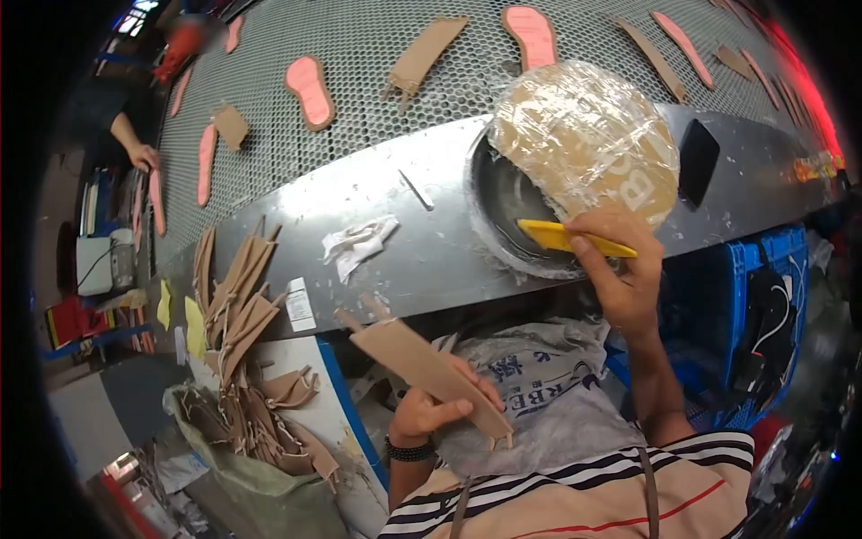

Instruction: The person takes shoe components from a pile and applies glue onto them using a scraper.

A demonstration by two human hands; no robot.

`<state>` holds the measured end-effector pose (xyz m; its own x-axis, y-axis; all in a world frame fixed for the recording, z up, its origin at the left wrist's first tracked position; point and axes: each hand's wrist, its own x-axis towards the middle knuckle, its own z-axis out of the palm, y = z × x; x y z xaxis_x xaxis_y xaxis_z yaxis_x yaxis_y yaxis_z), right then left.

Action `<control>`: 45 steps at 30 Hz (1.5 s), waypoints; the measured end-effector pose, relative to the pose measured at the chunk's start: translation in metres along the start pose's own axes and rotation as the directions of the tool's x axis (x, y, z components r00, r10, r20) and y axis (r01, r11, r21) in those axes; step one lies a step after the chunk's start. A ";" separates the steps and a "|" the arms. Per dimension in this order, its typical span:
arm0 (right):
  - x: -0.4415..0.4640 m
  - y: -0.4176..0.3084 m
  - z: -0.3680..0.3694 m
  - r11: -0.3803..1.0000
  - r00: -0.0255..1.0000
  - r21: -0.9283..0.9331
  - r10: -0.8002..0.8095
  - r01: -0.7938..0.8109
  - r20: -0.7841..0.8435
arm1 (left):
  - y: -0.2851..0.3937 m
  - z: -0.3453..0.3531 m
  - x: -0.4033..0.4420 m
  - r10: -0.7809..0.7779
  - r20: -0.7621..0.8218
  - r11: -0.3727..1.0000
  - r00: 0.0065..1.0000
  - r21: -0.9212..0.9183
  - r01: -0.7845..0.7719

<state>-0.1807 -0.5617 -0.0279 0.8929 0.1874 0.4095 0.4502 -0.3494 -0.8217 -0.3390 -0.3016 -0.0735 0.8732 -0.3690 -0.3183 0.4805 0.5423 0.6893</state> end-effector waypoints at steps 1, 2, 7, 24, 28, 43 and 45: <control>-0.001 0.000 0.001 1.000 1.000 0.003 0.022 -0.022 0.009 | 0.000 -0.001 -0.003 -0.047 0.042 0.999 0.998 0.012 0.047; -0.002 -0.001 0.003 0.999 0.999 0.008 0.041 -0.041 0.020 | 0.007 -0.003 -0.008 -0.104 -0.010 0.995 0.995 0.011 0.104; 0.002 -0.002 0.008 0.999 0.994 -0.045 -0.006 0.011 0.108 | 0.040 -0.015 -0.010 -0.011 -0.092 0.878 0.996 0.476 0.054; -0.002 -0.027 0.012 0.848 0.950 0.453 0.311 -0.277 -0.001 | 0.042 0.012 0.055 0.524 -0.587 0.823 0.617 0.536 -0.190; 0.008 -0.023 0.023 0.967 0.988 0.230 -0.134 0.113 0.080 | 0.050 0.032 0.060 0.492 -0.566 0.847 0.661 0.487 -0.213; 0.006 -0.028 0.013 0.888 0.838 0.291 -0.441 0.356 0.321 | 0.047 0.025 0.074 0.561 -0.599 0.827 0.571 0.375 -0.420; 0.003 -0.028 0.019 0.881 0.897 0.344 -0.402 0.324 0.185 | 0.046 0.026 0.074 0.579 -0.603 0.813 0.549 0.374 -0.446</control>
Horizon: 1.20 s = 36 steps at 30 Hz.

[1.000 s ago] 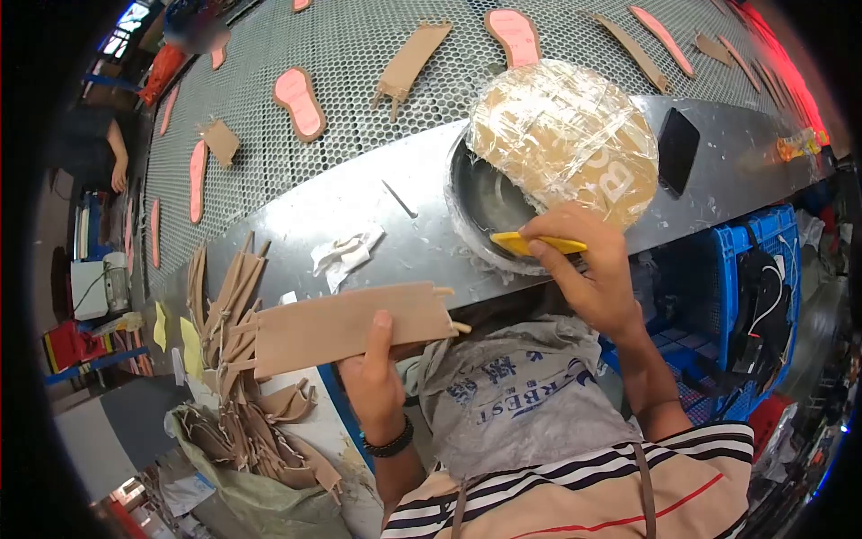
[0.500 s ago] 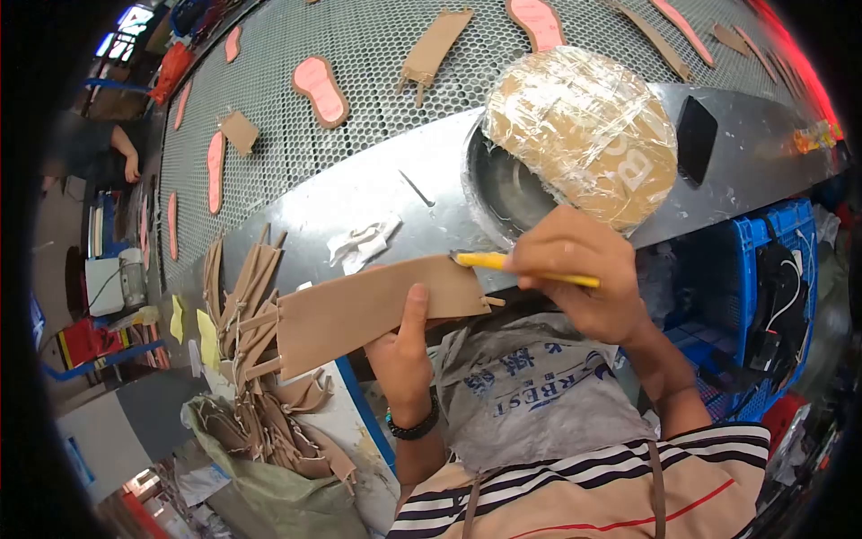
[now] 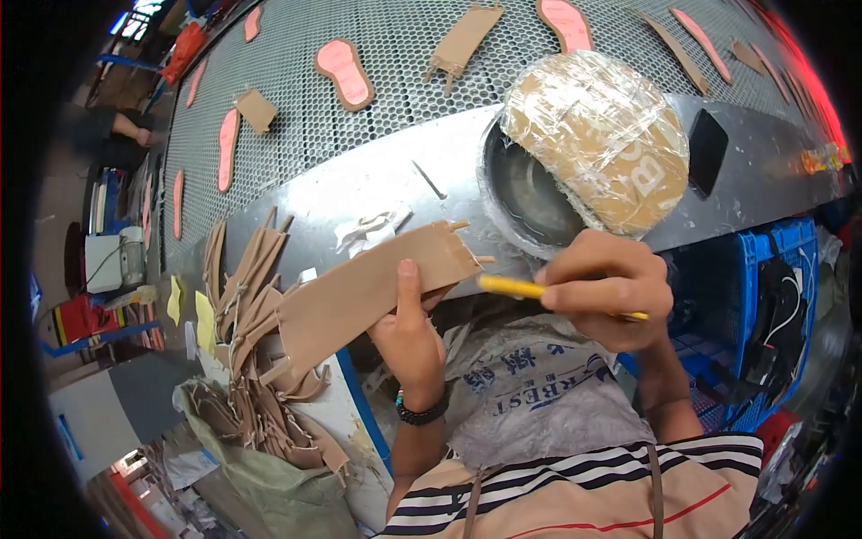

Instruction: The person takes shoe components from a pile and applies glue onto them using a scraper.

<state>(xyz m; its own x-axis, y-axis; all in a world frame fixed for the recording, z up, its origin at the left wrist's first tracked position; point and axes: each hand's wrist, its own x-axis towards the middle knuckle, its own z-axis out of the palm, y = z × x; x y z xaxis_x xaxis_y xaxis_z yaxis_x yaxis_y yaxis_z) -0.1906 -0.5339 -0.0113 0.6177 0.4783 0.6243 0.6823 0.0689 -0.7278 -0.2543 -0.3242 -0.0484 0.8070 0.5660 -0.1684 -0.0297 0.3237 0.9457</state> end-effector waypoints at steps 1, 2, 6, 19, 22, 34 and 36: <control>0.002 0.002 0.007 1.000 0.997 0.020 -0.019 0.021 -0.080 | 0.001 0.001 -0.001 -0.001 0.006 1.000 1.000 -0.016 0.002; 0.003 0.004 0.013 0.998 0.986 0.037 -0.035 0.041 -0.162 | 0.001 0.004 -0.003 -0.004 0.014 1.000 1.000 -0.031 0.005; -0.002 0.017 0.015 0.996 0.986 -0.088 0.002 -0.017 -0.169 | 0.005 0.005 -0.005 -0.037 0.009 0.994 0.999 -0.100 0.038; 0.003 0.010 0.016 0.972 0.865 0.076 0.231 -0.221 -0.444 | 0.034 -0.043 0.022 -0.177 0.516 0.886 0.838 0.455 -0.093; 0.014 -0.014 0.014 0.875 0.857 0.102 0.485 -0.474 -0.178 | 0.056 -0.055 0.045 -0.025 0.877 0.475 0.479 0.432 -0.766; -0.020 0.006 0.055 0.837 0.712 0.035 0.486 -0.546 -0.507 | 0.099 -0.015 0.018 0.629 0.582 0.109 0.516 0.591 -0.799; -0.015 -0.007 0.049 0.826 0.620 0.262 0.552 -0.500 -0.557 | 0.073 -0.033 0.000 0.539 0.569 0.414 0.622 0.464 -0.783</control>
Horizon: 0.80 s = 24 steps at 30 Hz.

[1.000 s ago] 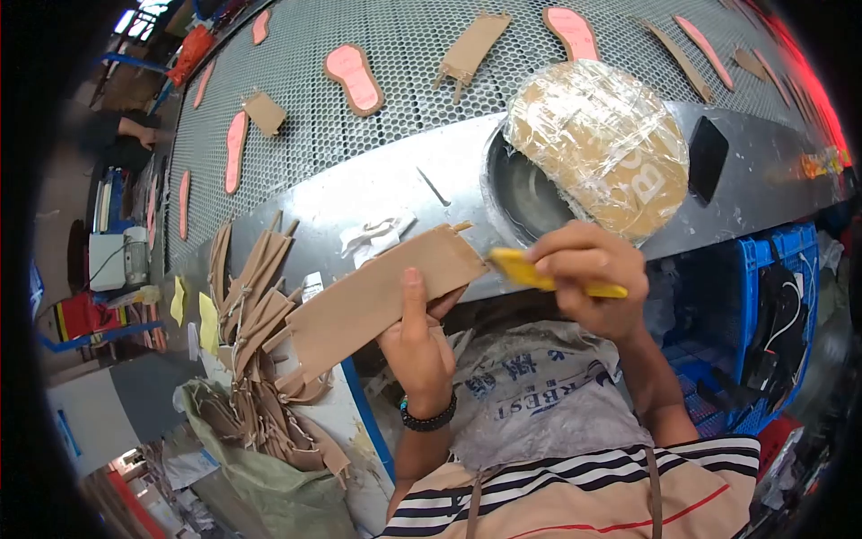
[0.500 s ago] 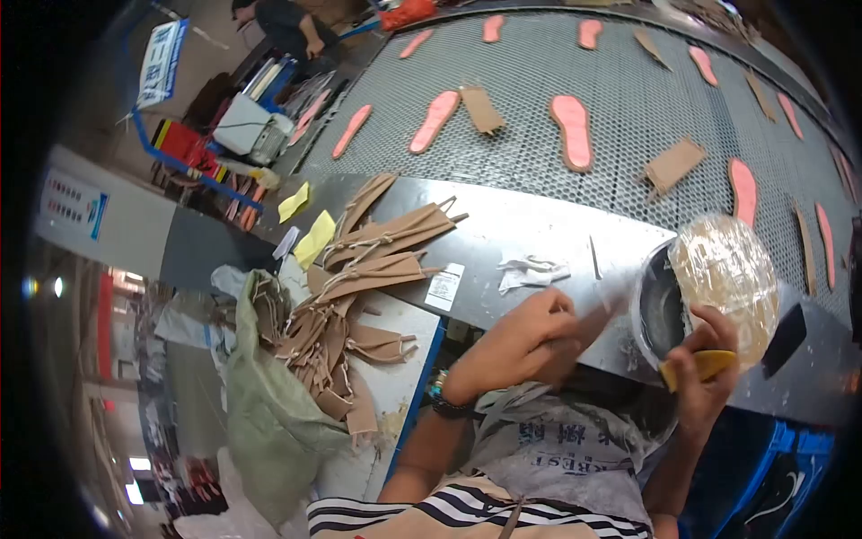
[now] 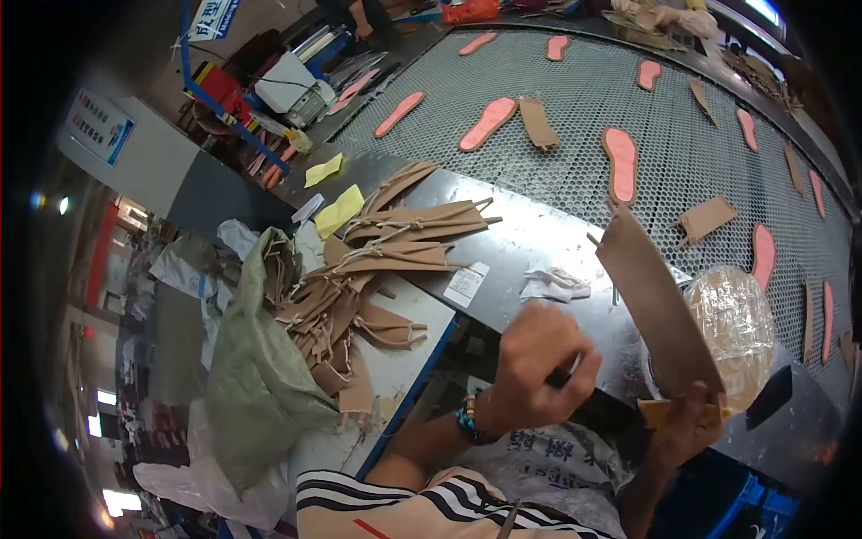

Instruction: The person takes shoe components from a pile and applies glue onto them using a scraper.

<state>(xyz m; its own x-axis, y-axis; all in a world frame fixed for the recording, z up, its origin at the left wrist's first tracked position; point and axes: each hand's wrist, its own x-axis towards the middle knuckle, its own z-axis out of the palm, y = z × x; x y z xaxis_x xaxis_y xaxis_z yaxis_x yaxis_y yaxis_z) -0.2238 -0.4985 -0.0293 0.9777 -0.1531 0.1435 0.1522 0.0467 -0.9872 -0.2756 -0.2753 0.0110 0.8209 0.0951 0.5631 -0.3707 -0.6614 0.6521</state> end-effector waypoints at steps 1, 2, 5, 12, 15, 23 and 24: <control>-0.001 0.001 0.001 0.993 0.998 0.120 -0.007 0.014 -0.063 | -0.002 0.002 -0.007 -0.074 0.066 0.983 0.995 -0.162 0.084; -0.004 0.002 0.003 0.970 0.992 0.240 -0.007 0.037 -0.126 | -0.006 0.010 -0.004 -0.145 0.207 0.922 0.968 -0.327 0.208; -0.006 0.011 0.000 0.977 0.979 0.213 -0.069 0.027 0.194 | -0.017 0.047 -0.005 -0.138 0.263 0.670 0.955 -0.685 0.285; 0.030 -0.004 -0.029 0.978 0.969 0.167 -0.154 0.122 0.191 | -0.046 0.040 -0.012 -0.253 0.054 0.735 0.966 -0.638 0.228; 0.045 -0.020 -0.043 0.943 0.952 -0.216 -0.203 0.252 0.228 | -0.066 0.043 -0.042 -0.487 0.163 0.539 0.858 -0.717 0.442; 0.033 0.001 -0.034 0.862 0.904 -0.332 -0.275 0.383 0.327 | -0.032 0.057 -0.037 -0.701 0.359 0.196 0.616 -0.734 0.651; 0.034 0.006 -0.034 0.838 0.886 -0.349 -0.296 0.420 0.356 | -0.035 0.058 -0.040 -0.711 0.374 0.170 0.596 -0.731 0.661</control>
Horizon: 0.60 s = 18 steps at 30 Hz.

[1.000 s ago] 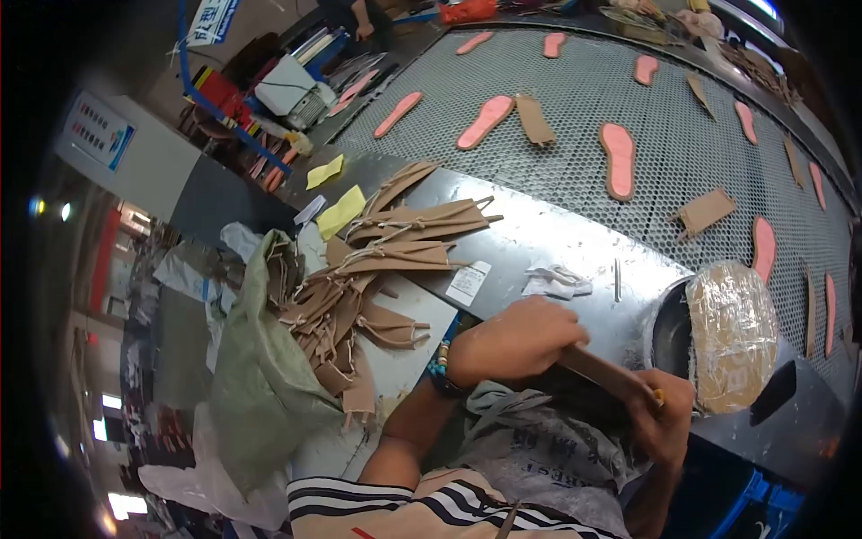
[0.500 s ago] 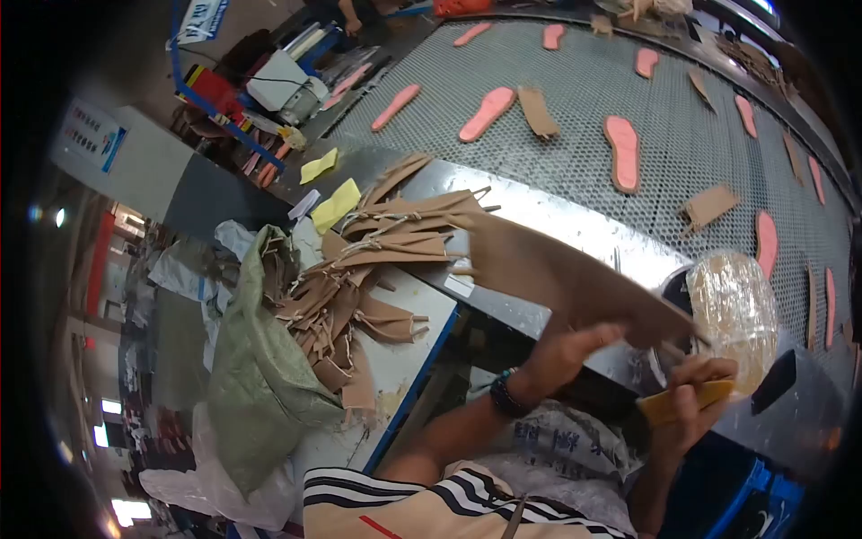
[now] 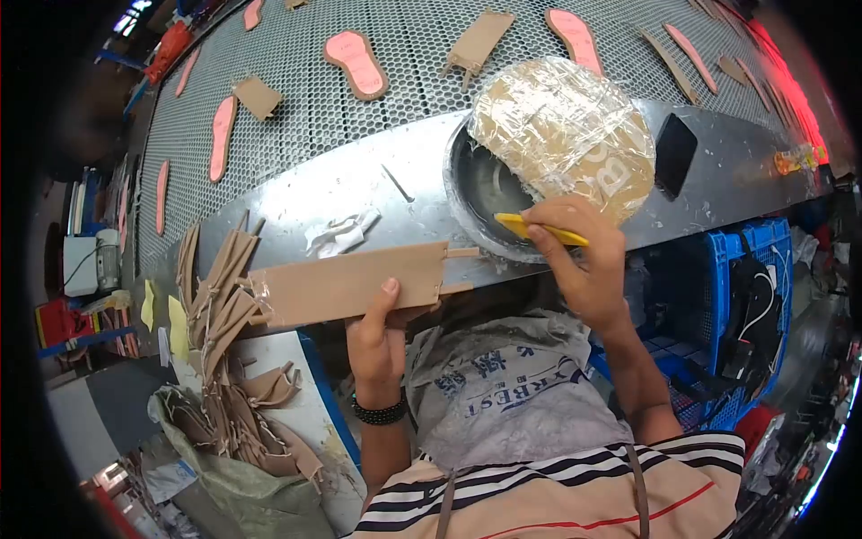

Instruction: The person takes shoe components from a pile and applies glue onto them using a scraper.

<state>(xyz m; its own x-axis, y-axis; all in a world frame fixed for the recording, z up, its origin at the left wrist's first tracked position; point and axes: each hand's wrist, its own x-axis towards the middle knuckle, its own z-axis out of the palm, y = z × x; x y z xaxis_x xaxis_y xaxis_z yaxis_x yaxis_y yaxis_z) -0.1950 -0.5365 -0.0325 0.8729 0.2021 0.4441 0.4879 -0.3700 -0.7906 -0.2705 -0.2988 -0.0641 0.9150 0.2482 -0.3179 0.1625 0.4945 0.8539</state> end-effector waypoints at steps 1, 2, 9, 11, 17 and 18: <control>0.000 0.004 0.003 0.999 0.999 -0.034 -0.037 0.037 0.019 | -0.001 -0.001 0.001 -0.007 -0.005 1.000 1.000 -0.008 0.007; 0.000 0.007 0.005 0.995 0.997 -0.067 -0.074 0.076 0.039 | -0.002 -0.001 0.001 -0.012 -0.008 1.000 1.000 -0.017 0.012; 0.004 -0.005 0.002 0.985 0.987 0.064 0.159 -0.159 0.003 | -0.006 0.009 0.003 0.033 -0.104 0.998 0.994 -0.042 -0.038; 0.006 -0.003 0.005 0.977 0.980 0.084 0.200 -0.198 -0.007 | -0.009 0.013 0.003 0.045 -0.142 0.997 0.989 -0.055 -0.053; 0.007 -0.017 0.013 0.959 0.994 0.284 0.053 -0.025 -0.091 | 0.000 0.023 -0.004 0.055 -0.142 0.998 0.988 -0.003 -0.056; 0.008 -0.017 0.014 0.971 0.998 0.239 -0.005 0.019 -0.060 | 0.002 0.024 -0.005 0.060 -0.138 0.998 0.989 0.016 -0.059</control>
<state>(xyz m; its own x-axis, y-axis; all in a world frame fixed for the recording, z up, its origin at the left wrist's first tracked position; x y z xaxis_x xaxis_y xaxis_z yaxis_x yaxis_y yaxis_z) -0.1959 -0.5156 -0.0216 0.8688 0.1490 0.4723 0.4912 -0.1384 -0.8600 -0.2656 -0.3190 -0.0514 0.8634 0.3902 -0.3198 0.1143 0.4661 0.8773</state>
